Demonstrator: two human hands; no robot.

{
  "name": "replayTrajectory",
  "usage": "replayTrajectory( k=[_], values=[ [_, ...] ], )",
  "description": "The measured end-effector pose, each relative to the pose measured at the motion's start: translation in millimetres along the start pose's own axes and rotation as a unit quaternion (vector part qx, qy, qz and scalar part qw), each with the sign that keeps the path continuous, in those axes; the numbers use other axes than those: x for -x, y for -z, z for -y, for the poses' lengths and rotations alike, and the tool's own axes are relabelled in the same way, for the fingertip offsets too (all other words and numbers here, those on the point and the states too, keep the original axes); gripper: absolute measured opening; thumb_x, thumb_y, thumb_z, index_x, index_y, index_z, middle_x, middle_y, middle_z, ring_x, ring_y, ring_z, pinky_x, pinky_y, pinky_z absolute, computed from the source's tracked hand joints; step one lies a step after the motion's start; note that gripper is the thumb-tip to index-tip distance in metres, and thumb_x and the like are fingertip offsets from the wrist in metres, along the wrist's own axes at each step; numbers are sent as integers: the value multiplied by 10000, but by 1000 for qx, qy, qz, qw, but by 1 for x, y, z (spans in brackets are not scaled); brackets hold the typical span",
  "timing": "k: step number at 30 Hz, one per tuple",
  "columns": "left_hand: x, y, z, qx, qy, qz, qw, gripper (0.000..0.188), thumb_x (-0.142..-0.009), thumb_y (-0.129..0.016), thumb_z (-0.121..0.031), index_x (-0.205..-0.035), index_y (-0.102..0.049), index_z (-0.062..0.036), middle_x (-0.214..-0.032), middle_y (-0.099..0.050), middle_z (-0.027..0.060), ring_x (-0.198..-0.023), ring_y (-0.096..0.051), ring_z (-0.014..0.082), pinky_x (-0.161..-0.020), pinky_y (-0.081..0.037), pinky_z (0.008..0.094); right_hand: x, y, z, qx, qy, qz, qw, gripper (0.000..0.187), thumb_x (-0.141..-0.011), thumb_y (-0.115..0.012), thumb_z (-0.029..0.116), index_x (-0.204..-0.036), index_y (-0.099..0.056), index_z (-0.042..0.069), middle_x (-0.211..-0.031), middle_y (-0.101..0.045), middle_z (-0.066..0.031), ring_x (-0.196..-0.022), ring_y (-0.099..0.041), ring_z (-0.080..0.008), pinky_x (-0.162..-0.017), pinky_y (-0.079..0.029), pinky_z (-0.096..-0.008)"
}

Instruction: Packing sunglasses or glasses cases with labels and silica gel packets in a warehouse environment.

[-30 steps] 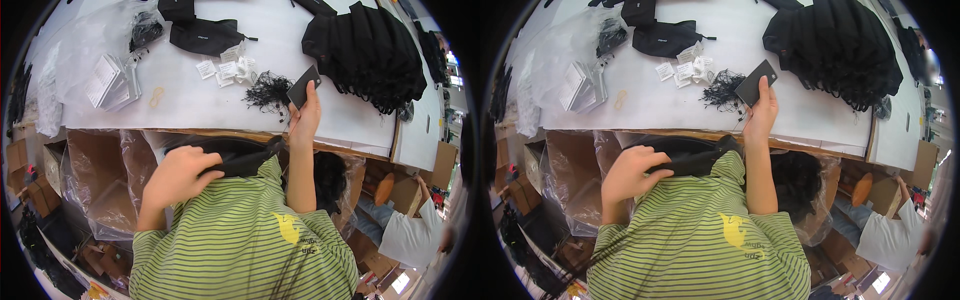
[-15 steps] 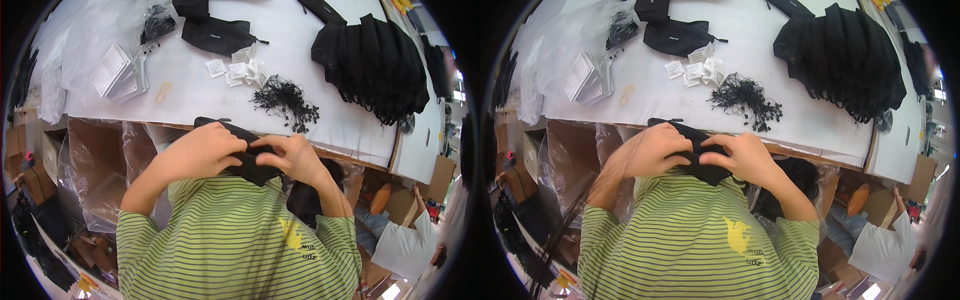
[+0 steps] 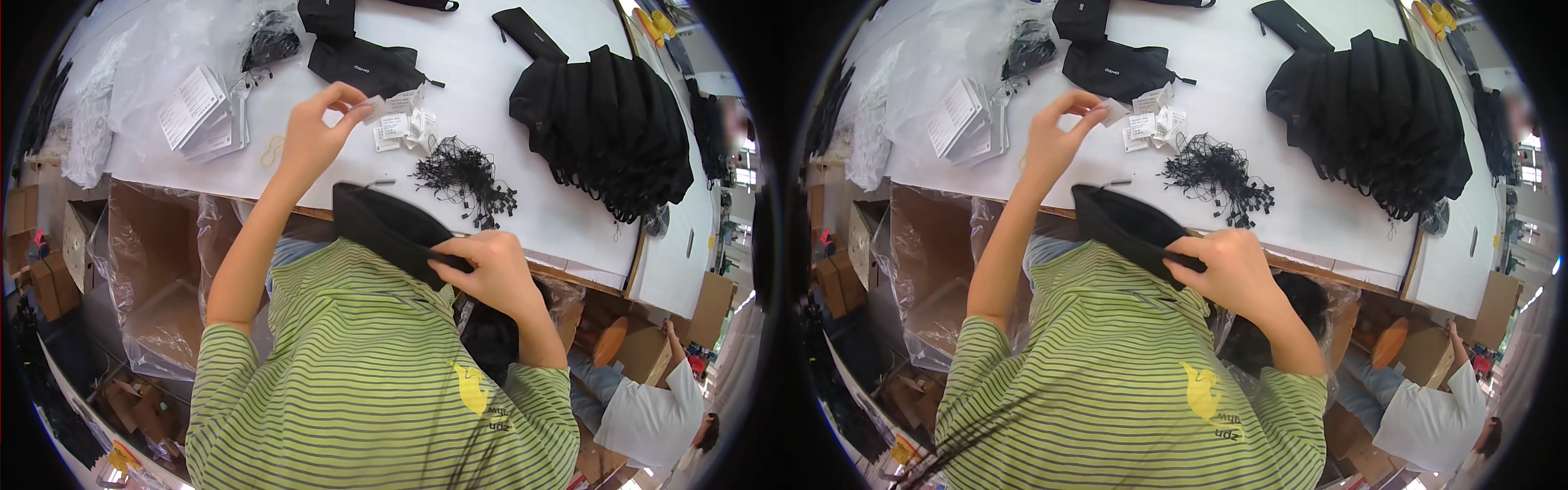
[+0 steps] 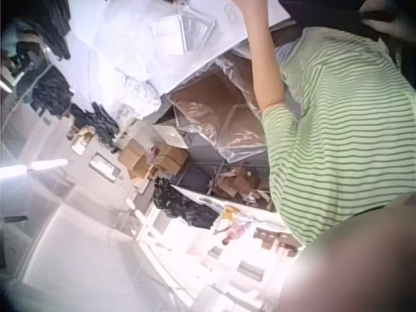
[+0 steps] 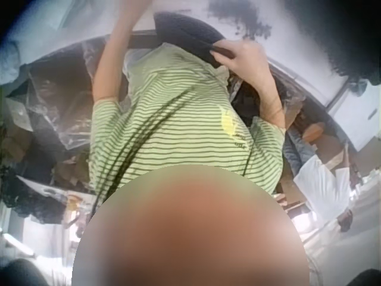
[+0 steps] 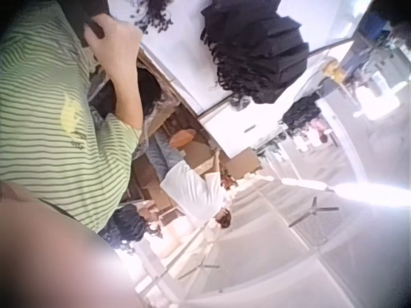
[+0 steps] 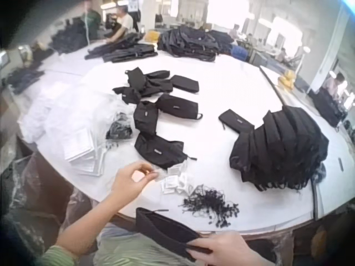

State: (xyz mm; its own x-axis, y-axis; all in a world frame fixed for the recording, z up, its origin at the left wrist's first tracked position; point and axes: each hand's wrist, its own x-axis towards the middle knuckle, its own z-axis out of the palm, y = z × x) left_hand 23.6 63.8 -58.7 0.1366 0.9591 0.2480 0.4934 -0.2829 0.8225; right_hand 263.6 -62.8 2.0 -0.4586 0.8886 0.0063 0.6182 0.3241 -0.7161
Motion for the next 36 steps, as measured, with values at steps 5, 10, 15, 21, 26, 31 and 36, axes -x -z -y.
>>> replayTrajectory(
  k=[5,10,15,21,26,31,36],
  values=[
    [29,37,-71,4,-138,90,986,125,-776,-700,-165,-853,-686,-68,-988,-656,48,-995,-571,208,-889,-416,347,-15,12,8,130,29,-42,990,127,-691,-757,173,-806,-721,134,-509,-539,-38,-452,-517,-196,-445,-395,-313],
    [43,39,-59,-57,-100,-71,991,383,-782,-720,-222,-1133,-622,-106,-1272,-527,103,-1212,-440,223,-984,-351,382,-25,11,16,107,44,-133,984,144,-681,-771,133,-814,-719,111,-477,-479,-30,-421,-462,-164,-429,-345,-296],
    [82,0,-39,605,286,-22,743,638,-801,-725,-125,-1332,-380,-39,-1224,-520,90,-1144,-503,192,-937,-445,329,-34,-1,31,16,4,-210,978,202,-663,-789,103,-857,-735,82,-470,-389,13,-421,-338,-76,-427,-250,-248],
    [77,0,-64,621,317,-80,712,521,-793,-729,-112,-1243,-482,-19,-1107,-596,63,-1012,-587,159,-859,-491,304,-25,-36,26,-152,-66,-275,947,93,-766,-737,102,-824,-710,34,-521,-502,10,-446,-333,-44,-439,-256,-208],
    [77,7,-59,586,312,-51,746,376,-770,-734,-75,-1096,-579,29,-994,-647,91,-868,-640,164,-791,-522,298,-18,-51,0,-295,-116,-295,901,102,-873,-601,75,-923,-634,-8,-723,-595,-7,-574,-431,-53,-547,-341,-204],
    [79,4,-66,543,307,56,780,340,-753,-740,-74,-1039,-607,54,-942,-661,106,-812,-646,153,-735,-529,274,-54,-19,21,-353,-72,-337,870,207,-827,-643,48,-1029,-608,15,-942,-666,-74,-721,-585,-91,-664,-441,-218],
    [78,3,-72,493,306,85,810,329,-740,-760,-122,-983,-633,59,-886,-673,96,-770,-648,152,-718,-524,266,-59,3,8,-159,-38,-298,941,151,-811,-673,43,-959,-644,44,-832,-685,-29,-634,-589,-79,-559,-403,-207]
  ],
)
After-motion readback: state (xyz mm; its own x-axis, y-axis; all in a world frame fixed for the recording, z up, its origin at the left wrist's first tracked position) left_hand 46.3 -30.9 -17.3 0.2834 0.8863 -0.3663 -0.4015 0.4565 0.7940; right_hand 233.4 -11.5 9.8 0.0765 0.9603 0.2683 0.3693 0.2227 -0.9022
